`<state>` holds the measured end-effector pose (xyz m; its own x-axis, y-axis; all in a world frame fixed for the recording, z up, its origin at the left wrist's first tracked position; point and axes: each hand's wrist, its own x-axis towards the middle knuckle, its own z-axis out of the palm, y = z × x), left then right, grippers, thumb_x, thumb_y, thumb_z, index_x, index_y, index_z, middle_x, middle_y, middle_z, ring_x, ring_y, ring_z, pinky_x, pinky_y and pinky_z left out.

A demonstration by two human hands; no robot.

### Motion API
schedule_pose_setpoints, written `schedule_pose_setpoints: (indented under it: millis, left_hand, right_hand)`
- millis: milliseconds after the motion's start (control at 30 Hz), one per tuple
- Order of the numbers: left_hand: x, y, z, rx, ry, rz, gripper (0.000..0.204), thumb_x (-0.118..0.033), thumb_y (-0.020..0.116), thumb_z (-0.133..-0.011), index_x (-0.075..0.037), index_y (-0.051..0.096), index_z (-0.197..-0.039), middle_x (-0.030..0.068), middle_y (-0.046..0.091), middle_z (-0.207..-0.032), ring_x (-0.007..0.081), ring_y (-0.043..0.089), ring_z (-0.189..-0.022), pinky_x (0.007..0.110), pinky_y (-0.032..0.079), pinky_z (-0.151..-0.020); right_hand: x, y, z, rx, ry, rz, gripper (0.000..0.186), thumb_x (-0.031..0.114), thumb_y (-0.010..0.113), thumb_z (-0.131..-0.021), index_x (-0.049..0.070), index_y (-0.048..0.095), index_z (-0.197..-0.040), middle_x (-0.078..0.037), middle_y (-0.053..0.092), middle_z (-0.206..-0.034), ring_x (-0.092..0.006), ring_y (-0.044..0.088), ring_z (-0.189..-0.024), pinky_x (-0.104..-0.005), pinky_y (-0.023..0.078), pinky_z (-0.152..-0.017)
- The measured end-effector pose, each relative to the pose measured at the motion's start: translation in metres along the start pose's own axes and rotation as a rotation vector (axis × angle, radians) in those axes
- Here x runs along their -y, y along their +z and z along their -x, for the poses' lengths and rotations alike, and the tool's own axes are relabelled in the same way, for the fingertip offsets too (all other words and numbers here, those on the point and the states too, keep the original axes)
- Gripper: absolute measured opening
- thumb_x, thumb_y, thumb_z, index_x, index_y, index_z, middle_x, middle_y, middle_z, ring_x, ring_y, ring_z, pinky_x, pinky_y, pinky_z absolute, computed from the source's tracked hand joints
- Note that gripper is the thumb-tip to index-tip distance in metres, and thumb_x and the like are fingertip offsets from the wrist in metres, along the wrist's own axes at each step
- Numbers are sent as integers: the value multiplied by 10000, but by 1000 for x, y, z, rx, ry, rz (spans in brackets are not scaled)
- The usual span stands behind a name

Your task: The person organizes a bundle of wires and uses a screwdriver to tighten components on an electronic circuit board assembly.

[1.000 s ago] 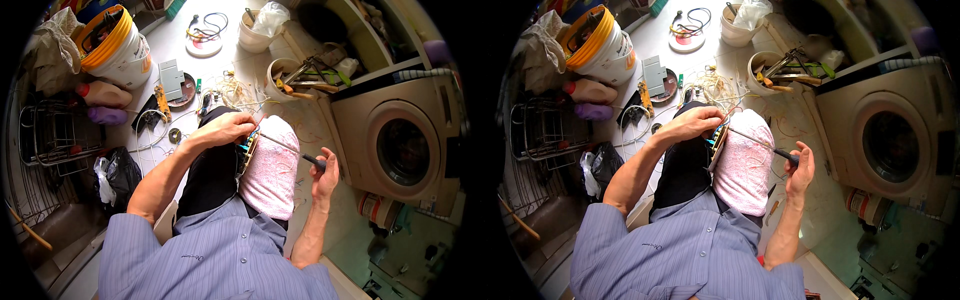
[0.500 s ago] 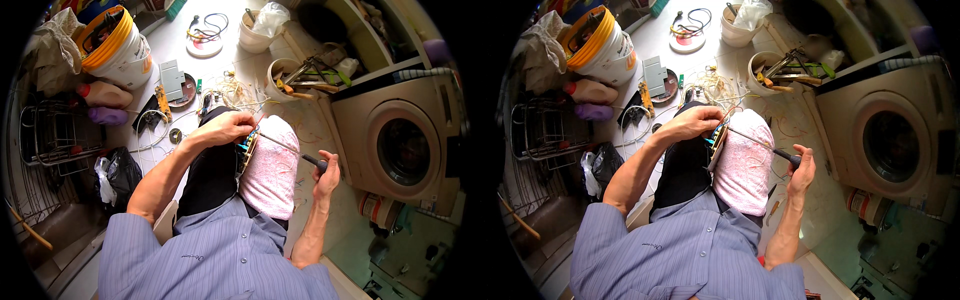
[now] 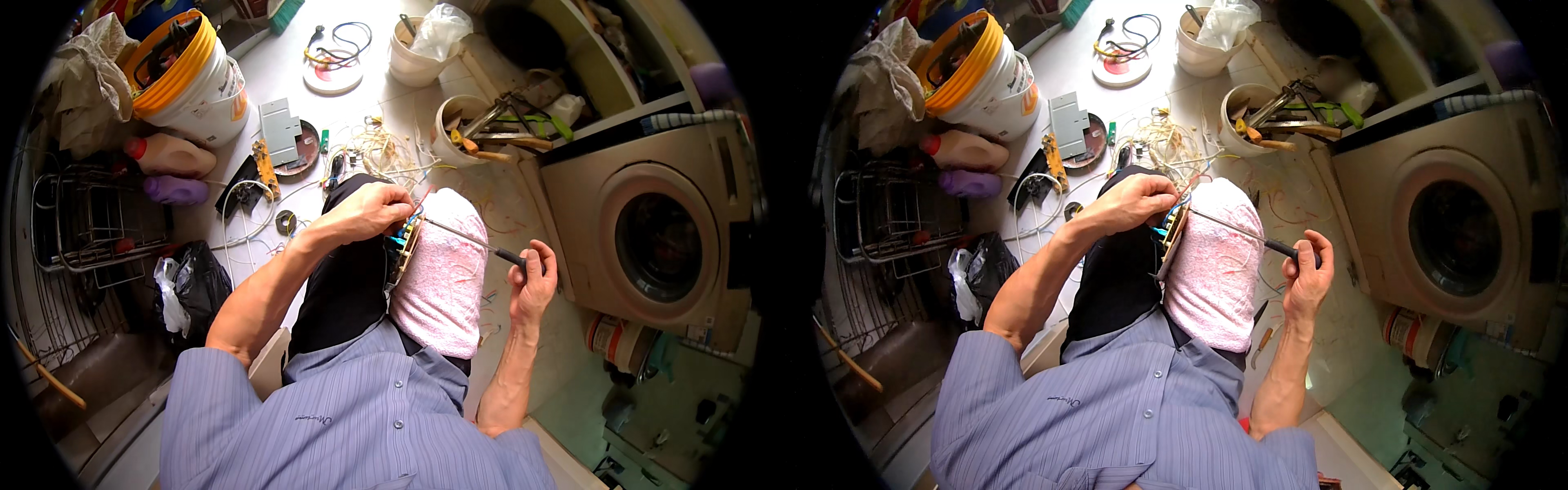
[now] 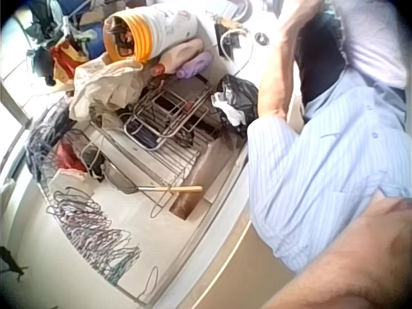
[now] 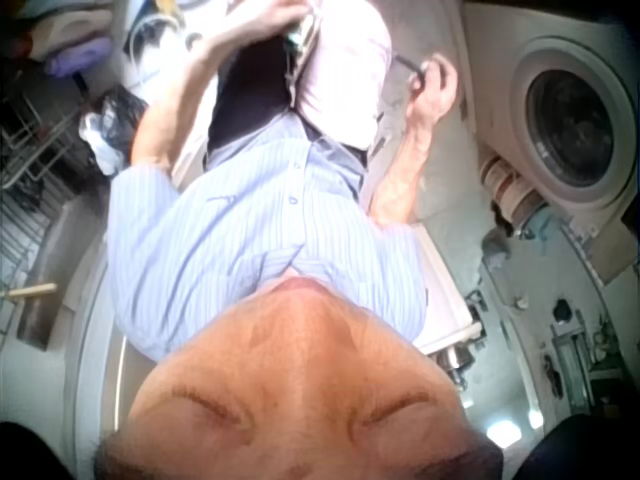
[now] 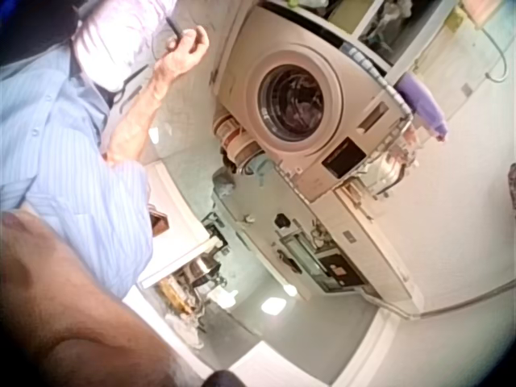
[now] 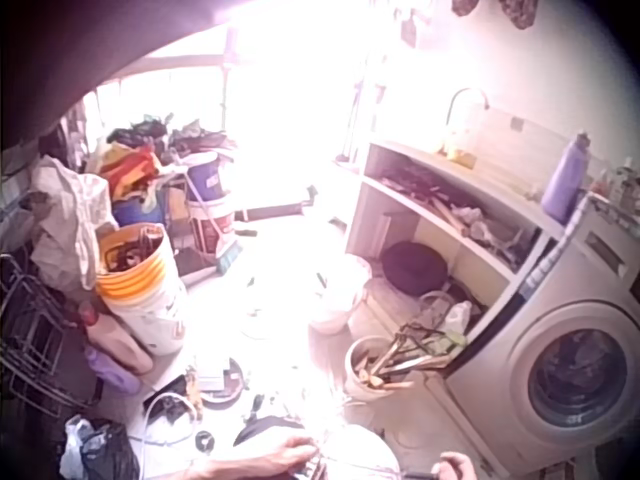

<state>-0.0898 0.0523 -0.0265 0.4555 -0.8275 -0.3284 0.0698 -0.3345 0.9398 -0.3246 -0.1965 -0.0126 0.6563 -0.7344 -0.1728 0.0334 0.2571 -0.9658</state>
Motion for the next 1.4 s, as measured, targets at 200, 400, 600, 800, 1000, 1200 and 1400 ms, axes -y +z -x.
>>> schedule_pose_setpoints:
  millis: [200, 400, 600, 800, 1000, 1200, 1400]
  left_hand:
    - [1, -3, 4, -65, -54, 371, 159, -147, 592, -954, -14, 679, -968, 34, 687, -807, 102, 636, -706, 246, 529, -642]
    - [3, 2, 9, -91, -25, 379, 172, -160, 624, -966, -13, 701, -1009, 24, 695, -853, 89, 638, -744, 242, 541, -677]
    - [6, 14, 17, -195, 53, 277, 191, -155, 649, -989, 7, 720, -1061, 11, 699, -882, 74, 626, -776, 233, 522, -719]
    - [19, 24, 19, -287, 135, 443, 191, -138, 648, -986, 17, 721, -1069, 51, 753, -940, 81, 665, -797, 242, 548, -728]
    - [19, 30, 21, -313, 128, 386, 176, -122, 637, -997, 15, 711, -1079, 58, 754, -985, 88, 677, -848, 244, 556, -751]
    - [15, 37, 21, -389, 109, 441, 172, -111, 630, -999, 19, 708, -1081, 54, 746, -967, 89, 673, -851, 241, 552, -750]
    - [18, 39, 23, -368, 137, 330, 179, -118, 625, -1016, 27, 689, -1098, 54, 730, -1007, 82, 659, -879, 240, 541, -798]
  right_hand:
    - [-11, -4, -1, -21, 6, -54, 193, 48, 626, -992, -2, 588, -1174, -54, 595, -884, -106, 507, -609, -251, 413, -527]
    - [-5, -9, -4, -64, -44, -183, 210, 51, 647, -967, 5, 590, -1164, -60, 586, -892, -116, 513, -644, -246, 414, -540]
    - [5, -9, -1, -121, -100, -84, 228, 42, 647, -953, 10, 590, -1171, -47, 573, -878, -110, 507, -669, -235, 423, -555]
    - [23, -17, -3, -148, -320, 130, 255, 17, 573, -921, 2, 587, -1174, -46, 555, -827, -120, 518, -695, -262, 456, -600]
    - [66, 4, 2, 95, -190, -19, 241, -4, 575, -920, -8, 594, -1160, -50, 553, -831, -137, 573, -711, -290, 487, -671]
    - [74, 63, -16, 404, 198, 428, 131, 49, 650, -909, -22, 695, -1010, -19, 625, -769, -95, 593, -637, -265, 479, -582]
    - [16, 105, -31, 689, -148, 805, 231, 144, 665, -882, -11, 746, -1033, -130, 748, -885, -231, 714, -838, -354, 542, -773]
